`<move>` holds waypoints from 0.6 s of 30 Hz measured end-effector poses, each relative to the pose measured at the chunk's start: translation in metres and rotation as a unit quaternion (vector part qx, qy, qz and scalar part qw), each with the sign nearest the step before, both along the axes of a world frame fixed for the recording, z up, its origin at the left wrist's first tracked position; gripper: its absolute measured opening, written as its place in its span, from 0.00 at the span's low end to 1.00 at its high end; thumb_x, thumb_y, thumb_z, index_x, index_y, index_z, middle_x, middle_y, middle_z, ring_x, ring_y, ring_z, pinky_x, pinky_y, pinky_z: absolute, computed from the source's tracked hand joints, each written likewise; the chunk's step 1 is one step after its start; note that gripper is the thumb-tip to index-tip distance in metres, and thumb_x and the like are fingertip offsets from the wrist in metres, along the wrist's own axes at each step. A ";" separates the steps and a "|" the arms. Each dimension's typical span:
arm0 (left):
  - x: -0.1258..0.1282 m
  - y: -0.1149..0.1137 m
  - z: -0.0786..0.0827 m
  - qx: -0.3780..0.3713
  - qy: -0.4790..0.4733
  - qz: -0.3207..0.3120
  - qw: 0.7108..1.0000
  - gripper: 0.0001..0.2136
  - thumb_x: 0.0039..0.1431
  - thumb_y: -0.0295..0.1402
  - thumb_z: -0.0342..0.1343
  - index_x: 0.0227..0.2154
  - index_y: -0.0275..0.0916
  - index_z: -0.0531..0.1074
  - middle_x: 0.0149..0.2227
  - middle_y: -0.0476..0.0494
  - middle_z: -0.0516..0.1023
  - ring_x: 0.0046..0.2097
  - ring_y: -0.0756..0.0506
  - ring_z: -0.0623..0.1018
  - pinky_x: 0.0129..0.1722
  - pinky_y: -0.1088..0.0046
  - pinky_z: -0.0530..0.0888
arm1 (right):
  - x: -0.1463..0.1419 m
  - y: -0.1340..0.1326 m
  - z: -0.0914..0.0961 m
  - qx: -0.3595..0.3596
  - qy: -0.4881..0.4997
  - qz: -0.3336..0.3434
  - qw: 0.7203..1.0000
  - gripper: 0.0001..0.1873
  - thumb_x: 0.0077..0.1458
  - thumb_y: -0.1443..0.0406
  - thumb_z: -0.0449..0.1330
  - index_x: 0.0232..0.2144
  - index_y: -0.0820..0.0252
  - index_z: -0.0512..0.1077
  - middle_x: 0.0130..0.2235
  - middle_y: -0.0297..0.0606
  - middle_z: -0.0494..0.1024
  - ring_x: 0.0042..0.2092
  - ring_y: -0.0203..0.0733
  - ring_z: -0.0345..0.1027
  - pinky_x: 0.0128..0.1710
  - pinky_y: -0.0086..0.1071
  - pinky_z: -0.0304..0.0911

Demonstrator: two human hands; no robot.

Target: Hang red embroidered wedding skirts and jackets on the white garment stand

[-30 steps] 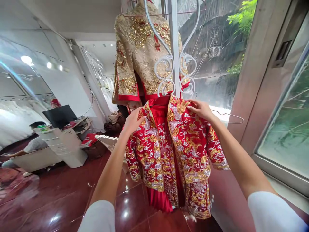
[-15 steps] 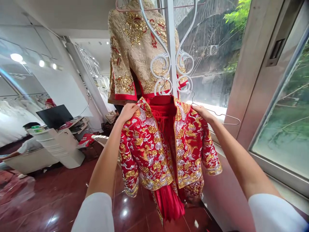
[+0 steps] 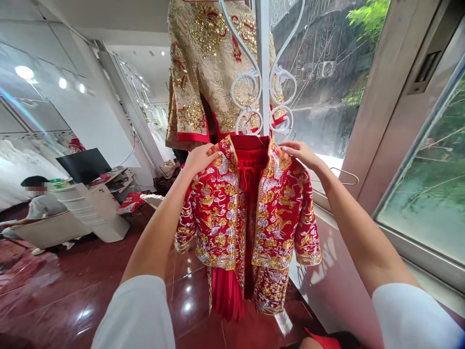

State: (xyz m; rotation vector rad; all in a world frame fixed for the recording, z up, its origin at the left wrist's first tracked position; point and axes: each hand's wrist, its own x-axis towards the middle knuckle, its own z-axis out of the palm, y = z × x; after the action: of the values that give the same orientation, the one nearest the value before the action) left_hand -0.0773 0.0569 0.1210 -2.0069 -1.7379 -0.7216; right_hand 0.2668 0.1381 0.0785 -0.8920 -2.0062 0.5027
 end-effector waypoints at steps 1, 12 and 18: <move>0.001 0.000 -0.006 0.016 0.004 0.024 1.000 0.25 0.57 0.53 0.43 0.43 0.38 0.70 0.41 0.38 0.76 0.42 0.39 0.74 0.41 0.69 0.66 | -0.013 -0.007 0.002 0.028 -0.020 -0.018 0.999 0.27 0.49 0.48 0.55 0.43 0.62 0.72 0.38 0.43 0.76 0.38 0.45 0.67 0.41 0.38 0.61; 0.038 0.005 -0.055 0.157 -0.071 0.055 0.984 0.31 0.58 0.49 0.42 0.59 0.32 0.56 0.59 0.28 0.62 0.61 0.32 0.58 0.59 0.53 0.52 | -0.089 -0.048 -0.030 0.196 -0.026 -0.378 0.905 0.30 0.59 0.54 0.42 0.58 0.66 0.57 0.52 0.56 0.63 0.55 0.58 0.52 0.55 0.54 0.43; 0.088 -0.014 -0.152 0.163 -0.086 0.087 0.979 0.41 0.55 0.50 0.48 0.63 0.28 0.43 0.66 0.24 0.39 0.67 0.32 0.39 0.61 0.45 0.39 | -0.099 -0.073 -0.087 0.205 -0.067 -0.348 0.912 0.45 0.55 0.51 0.48 0.64 0.65 0.33 0.65 0.57 0.36 0.65 0.61 0.28 0.56 0.62 0.37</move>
State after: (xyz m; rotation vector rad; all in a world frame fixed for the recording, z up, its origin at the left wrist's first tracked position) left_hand 0.0102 0.0424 -0.0314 -1.5924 -1.7302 -1.0694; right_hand 0.1677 0.0655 -0.0089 -1.2947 -1.6558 -0.3762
